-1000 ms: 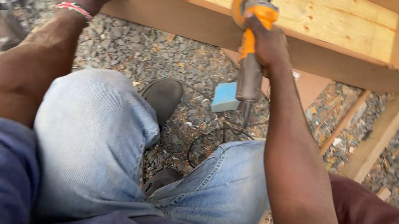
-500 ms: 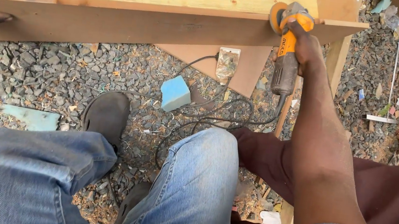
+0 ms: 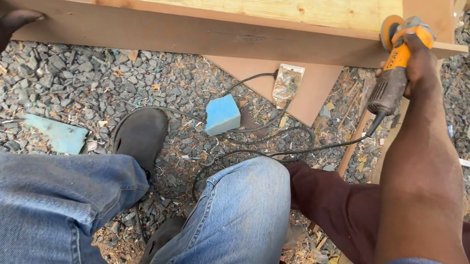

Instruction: Using an angle grinder with a sanding attachment to smooth the edges and surfaces of a wooden box structure.

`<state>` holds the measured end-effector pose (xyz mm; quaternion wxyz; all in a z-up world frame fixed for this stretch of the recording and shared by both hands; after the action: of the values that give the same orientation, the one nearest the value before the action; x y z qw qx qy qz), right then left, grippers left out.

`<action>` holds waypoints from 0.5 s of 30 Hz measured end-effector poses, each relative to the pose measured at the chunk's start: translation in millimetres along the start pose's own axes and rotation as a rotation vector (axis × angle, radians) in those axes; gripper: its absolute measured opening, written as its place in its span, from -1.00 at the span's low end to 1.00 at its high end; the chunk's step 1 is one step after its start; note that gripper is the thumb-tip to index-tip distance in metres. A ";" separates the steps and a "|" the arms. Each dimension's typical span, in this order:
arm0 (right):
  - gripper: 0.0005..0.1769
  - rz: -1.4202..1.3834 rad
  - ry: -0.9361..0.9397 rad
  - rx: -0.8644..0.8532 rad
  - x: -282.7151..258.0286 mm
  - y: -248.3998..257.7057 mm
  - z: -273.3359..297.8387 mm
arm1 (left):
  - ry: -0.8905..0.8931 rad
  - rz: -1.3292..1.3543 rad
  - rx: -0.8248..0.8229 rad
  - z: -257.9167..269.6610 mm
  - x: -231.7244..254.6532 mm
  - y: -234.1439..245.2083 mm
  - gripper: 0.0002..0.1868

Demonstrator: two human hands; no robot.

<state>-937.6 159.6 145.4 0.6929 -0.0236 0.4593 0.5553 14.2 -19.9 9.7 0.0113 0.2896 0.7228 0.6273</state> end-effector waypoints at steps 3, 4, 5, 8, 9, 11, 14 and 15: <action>-0.17 0.047 -0.006 0.036 -8.2 -21.1 22.0 | 0.044 -0.115 -0.018 -5.8 20.2 23.8 -0.01; -0.22 0.071 0.005 0.070 -11.6 -28.9 34.5 | -0.002 -0.138 -0.006 -6.1 25.9 30.3 -0.01; -0.22 0.074 0.008 0.062 -11.4 -39.4 35.6 | 0.005 -0.143 -0.006 -5.5 20.4 26.2 -0.01; -0.09 0.058 0.029 -0.024 -20.1 -76.3 53.2 | -0.041 -0.481 0.043 -4.2 13.6 16.2 0.08; -0.11 0.066 0.016 -0.018 -27.5 -91.8 66.7 | 0.000 -0.486 0.030 -5.0 11.4 13.3 0.09; -0.13 0.081 0.010 -0.029 -39.2 -122.1 91.3 | 0.057 -0.499 0.018 -6.2 7.2 7.5 0.12; -0.16 0.086 0.027 -0.042 -48.3 -162.2 122.5 | 0.019 -0.410 0.024 -9.2 12.5 5.0 0.28; -0.16 0.083 0.055 -0.073 -50.3 -176.2 131.4 | -0.010 -0.377 0.049 -10.2 19.3 9.7 0.24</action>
<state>-716.1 126.1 170.4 0.6550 -0.0450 0.4580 0.5994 -1.9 -20.3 27.4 0.1249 0.1522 0.7794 0.5947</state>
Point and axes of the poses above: each hand's wrist, its own z-axis away from the middle knuckle, its own y-axis out of the back of the hand, x = y × z, the point moved 4 cm from there along -z, towards the middle knuckle, and after that the axes turned 11 degrees about z, right-handed, at the moved point
